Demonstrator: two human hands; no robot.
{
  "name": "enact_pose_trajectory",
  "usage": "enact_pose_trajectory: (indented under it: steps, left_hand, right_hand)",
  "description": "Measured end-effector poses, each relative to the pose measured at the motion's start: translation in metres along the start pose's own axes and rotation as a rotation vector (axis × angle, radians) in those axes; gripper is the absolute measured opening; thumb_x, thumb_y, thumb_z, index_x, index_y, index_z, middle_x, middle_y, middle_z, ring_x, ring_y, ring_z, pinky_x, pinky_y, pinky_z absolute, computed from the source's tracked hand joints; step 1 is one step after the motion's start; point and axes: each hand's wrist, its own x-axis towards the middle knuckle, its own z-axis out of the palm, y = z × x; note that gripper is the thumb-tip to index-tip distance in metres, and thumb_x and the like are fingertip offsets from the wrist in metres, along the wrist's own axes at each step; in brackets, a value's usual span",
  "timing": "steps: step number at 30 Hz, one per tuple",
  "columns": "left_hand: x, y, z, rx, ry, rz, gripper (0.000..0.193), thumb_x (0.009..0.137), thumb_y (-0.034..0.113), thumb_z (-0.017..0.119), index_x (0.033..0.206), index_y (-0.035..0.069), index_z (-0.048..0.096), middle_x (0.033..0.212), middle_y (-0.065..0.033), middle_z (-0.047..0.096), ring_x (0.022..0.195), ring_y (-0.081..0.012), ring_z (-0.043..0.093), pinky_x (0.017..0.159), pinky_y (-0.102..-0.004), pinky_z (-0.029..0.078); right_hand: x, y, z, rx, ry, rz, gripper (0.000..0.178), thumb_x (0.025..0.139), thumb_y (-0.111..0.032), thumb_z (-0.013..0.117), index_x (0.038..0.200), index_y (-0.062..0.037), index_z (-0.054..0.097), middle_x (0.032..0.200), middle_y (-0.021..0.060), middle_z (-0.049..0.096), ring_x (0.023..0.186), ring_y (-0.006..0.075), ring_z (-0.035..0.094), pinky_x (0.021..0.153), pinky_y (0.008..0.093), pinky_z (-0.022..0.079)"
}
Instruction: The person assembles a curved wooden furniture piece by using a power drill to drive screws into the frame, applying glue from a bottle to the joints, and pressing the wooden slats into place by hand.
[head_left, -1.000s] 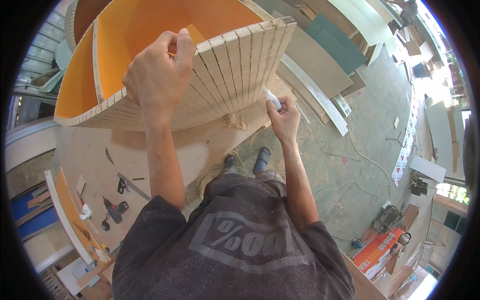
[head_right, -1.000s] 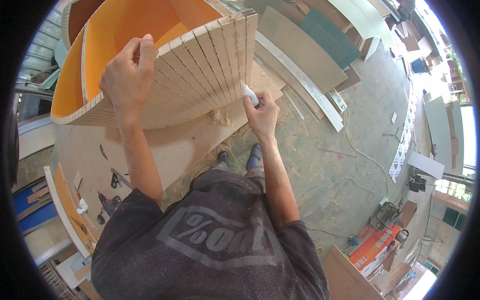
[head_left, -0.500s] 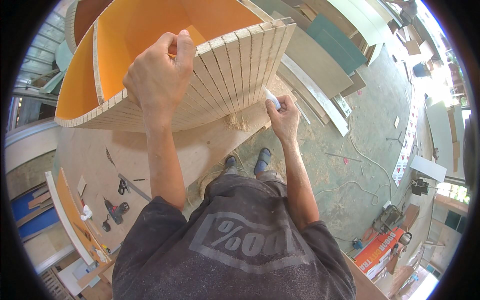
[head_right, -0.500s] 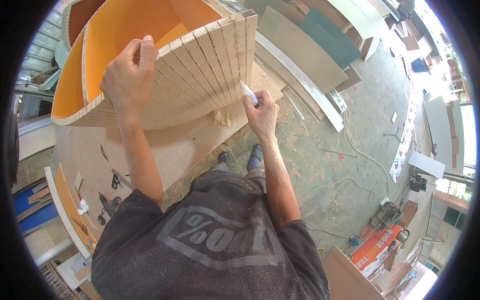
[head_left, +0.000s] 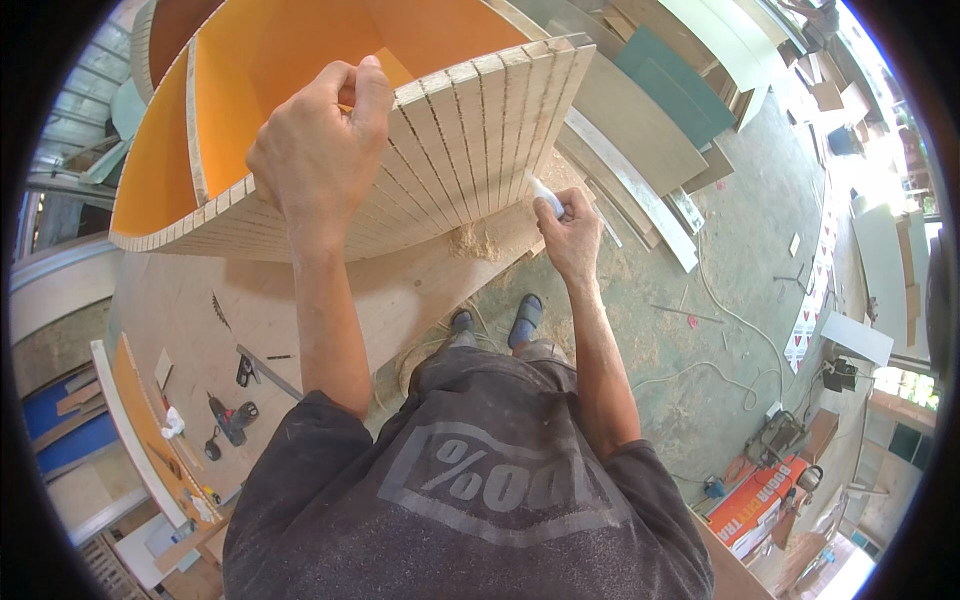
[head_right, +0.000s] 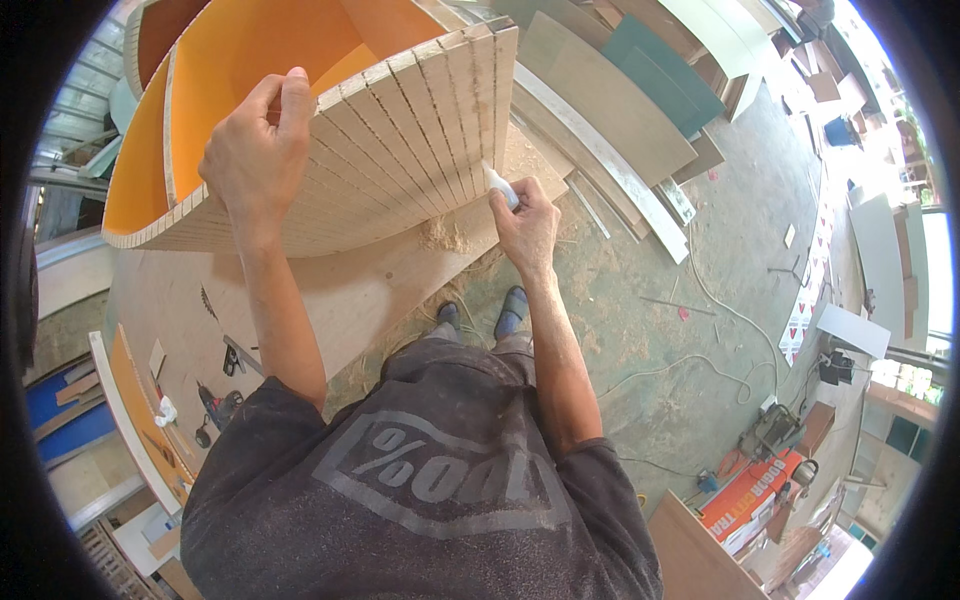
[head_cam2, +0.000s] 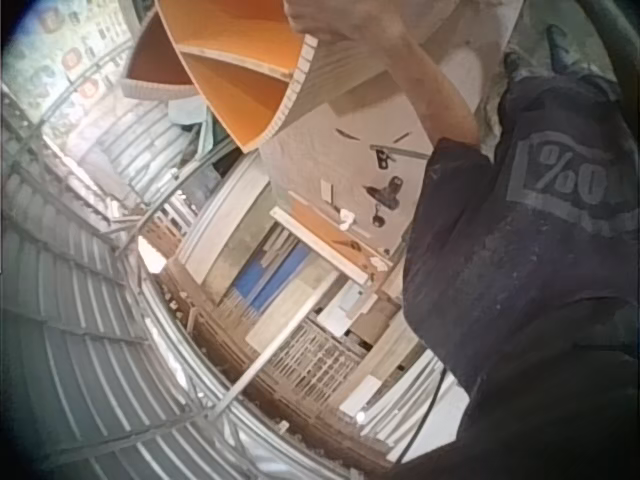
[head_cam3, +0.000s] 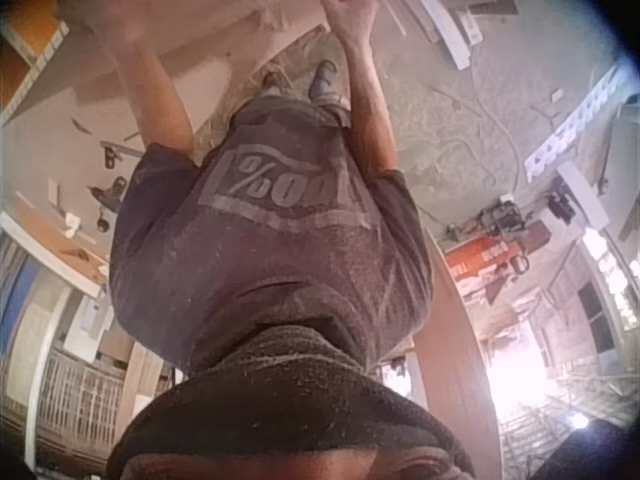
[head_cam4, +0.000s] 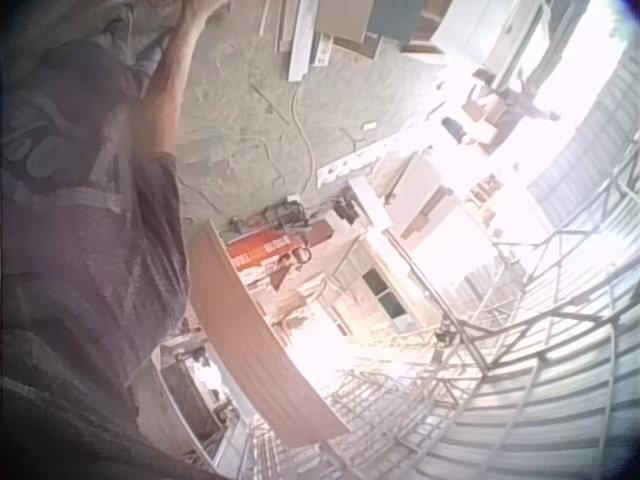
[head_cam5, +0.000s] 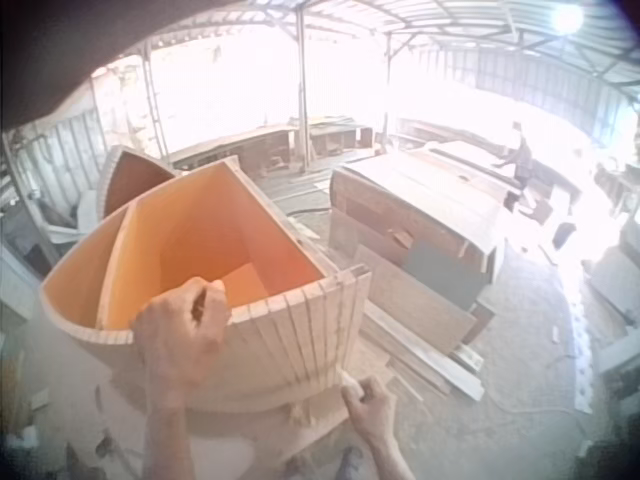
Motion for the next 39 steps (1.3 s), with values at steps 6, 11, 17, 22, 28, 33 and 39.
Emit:
enact_pose_trajectory:
  steps: [6, 11, 17, 22, 28, 33, 39]
  left_hand:
    - [0.000, 0.001, -0.001, 0.006, -0.017, -0.020, 0.046, 0.099, 0.047, 0.052, 0.087, 0.011, 0.078, 0.076, -0.0025, 0.076, 0.068, -0.0265, 0.071, 0.064, -0.0394, 0.053]
    - [0.001, 0.003, -0.002, 0.009, -0.030, -0.030, 0.047, 0.099, 0.048, 0.052, 0.088, 0.012, 0.078, 0.078, -0.0029, 0.077, 0.070, -0.0267, 0.072, 0.067, -0.0392, 0.053]
    - [0.000, 0.007, -0.003, 0.013, -0.025, -0.049, 0.046, 0.100, 0.048, 0.051, 0.086, 0.012, 0.077, 0.076, -0.0027, 0.076, 0.069, -0.0256, 0.071, 0.065, -0.0386, 0.052]
    - [-0.001, 0.010, -0.004, 0.020, -0.038, -0.046, 0.048, 0.100, 0.047, 0.051, 0.080, 0.011, 0.076, 0.070, -0.0024, 0.073, 0.064, -0.0246, 0.067, 0.064, -0.0373, 0.050]
    - [-0.002, 0.010, -0.002, 0.042, -0.027, -0.023, 0.053, 0.101, 0.048, 0.047, 0.072, 0.010, 0.068, 0.059, -0.0035, 0.061, 0.057, -0.0249, 0.057, 0.062, -0.0376, 0.046]
    - [-0.001, 0.008, -0.001, 0.084, -0.064, -0.028, 0.055, 0.101, 0.051, 0.043, 0.073, 0.011, 0.068, 0.060, -0.0045, 0.060, 0.062, -0.0245, 0.058, 0.066, -0.0394, 0.047]
    - [-0.002, 0.010, -0.002, 0.090, -0.053, -0.038, 0.055, 0.100, 0.051, 0.042, 0.075, 0.010, 0.068, 0.061, -0.0062, 0.059, 0.065, -0.0268, 0.058, 0.069, -0.0401, 0.047]
  right_hand:
    - [0.000, 0.010, 0.004, 0.010, 0.008, -0.015, 0.023, 0.096, -0.021, 0.073, 0.094, 0.0003, 0.065, 0.072, 0.0015, 0.067, 0.066, 0.0056, 0.060, 0.061, 0.0243, 0.048]
    - [-0.001, 0.009, 0.004, -0.040, 0.019, -0.009, 0.024, 0.096, -0.020, 0.073, 0.094, 0.0012, 0.064, 0.072, 0.0015, 0.067, 0.067, 0.0054, 0.060, 0.061, 0.0239, 0.048]
    - [-0.001, 0.021, 0.005, 0.054, -0.002, 0.008, 0.021, 0.097, -0.018, 0.073, 0.095, 0.0014, 0.064, 0.075, 0.0025, 0.068, 0.068, 0.0058, 0.061, 0.062, 0.0232, 0.049]
    - [-0.003, 0.043, 0.009, 0.305, 0.044, 0.016, 0.024, 0.093, -0.019, 0.075, 0.095, 0.0019, 0.064, 0.075, 0.0030, 0.070, 0.067, 0.0047, 0.060, 0.061, 0.0251, 0.049]
    - [-0.002, 0.074, 0.019, 0.197, 0.012, 0.047, 0.023, 0.094, -0.019, 0.073, 0.098, 0.0018, 0.064, 0.077, 0.0054, 0.071, 0.068, 0.0080, 0.063, 0.062, 0.0257, 0.049]
    - [-0.002, 0.081, 0.028, 0.164, 0.052, 0.050, 0.027, 0.091, -0.023, 0.074, 0.097, 0.0021, 0.066, 0.075, 0.0088, 0.072, 0.066, 0.0116, 0.063, 0.062, 0.0299, 0.050]
    - [-0.002, 0.074, 0.024, 0.131, 0.046, 0.058, 0.027, 0.089, -0.023, 0.074, 0.096, 0.0021, 0.067, 0.075, 0.0102, 0.072, 0.067, 0.0131, 0.065, 0.063, 0.0310, 0.051]
